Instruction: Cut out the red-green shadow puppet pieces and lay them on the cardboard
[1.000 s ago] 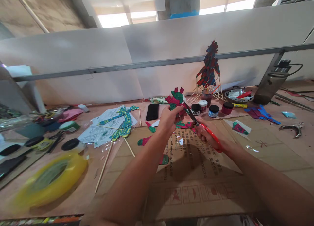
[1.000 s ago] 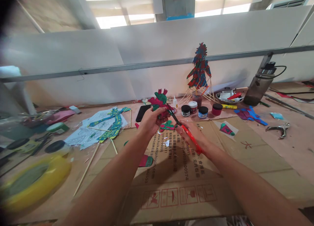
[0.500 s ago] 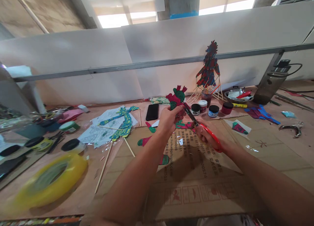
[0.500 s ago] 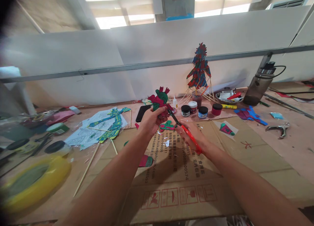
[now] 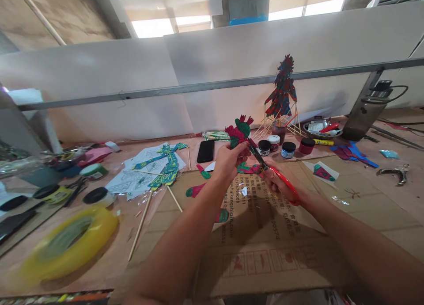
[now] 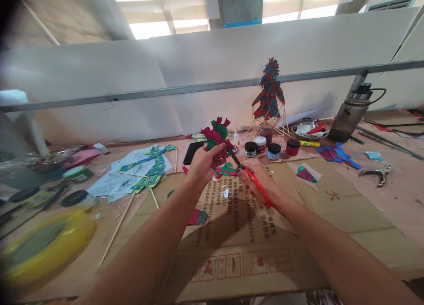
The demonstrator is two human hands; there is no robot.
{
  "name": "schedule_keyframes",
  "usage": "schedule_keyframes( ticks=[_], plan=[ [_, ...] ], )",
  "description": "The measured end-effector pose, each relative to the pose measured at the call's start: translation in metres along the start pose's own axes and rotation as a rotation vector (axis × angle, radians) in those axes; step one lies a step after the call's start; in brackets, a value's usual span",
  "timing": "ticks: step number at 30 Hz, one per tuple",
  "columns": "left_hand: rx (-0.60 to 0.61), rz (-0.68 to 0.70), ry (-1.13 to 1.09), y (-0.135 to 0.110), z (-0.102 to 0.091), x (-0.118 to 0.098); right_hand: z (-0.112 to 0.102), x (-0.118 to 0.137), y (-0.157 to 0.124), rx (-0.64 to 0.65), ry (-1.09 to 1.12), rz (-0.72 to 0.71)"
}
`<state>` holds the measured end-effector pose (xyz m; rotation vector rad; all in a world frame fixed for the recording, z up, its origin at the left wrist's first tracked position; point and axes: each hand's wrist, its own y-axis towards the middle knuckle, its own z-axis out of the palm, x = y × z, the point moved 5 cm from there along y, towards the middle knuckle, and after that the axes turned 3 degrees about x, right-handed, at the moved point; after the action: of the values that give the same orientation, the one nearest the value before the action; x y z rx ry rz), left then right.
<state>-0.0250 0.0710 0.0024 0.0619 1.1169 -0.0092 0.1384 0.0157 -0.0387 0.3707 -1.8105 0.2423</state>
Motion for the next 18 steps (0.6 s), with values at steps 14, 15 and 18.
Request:
schedule_keyframes(
  ticks=[14,15,18],
  plan=[
    [-0.045,0.008,0.022,-0.003,0.0005,-0.0013,-0.0001,-0.0073,0.0017,0.033,0.068,-0.014],
    [-0.048,0.007,0.024,-0.0033,0.0006,-0.0014,0.0,-0.008,0.0015,0.03,0.077,-0.007],
    [-0.052,0.003,0.027,-0.004,0.0008,-0.0017,0.0002,-0.0093,0.0011,0.024,0.116,-0.003]
  ],
)
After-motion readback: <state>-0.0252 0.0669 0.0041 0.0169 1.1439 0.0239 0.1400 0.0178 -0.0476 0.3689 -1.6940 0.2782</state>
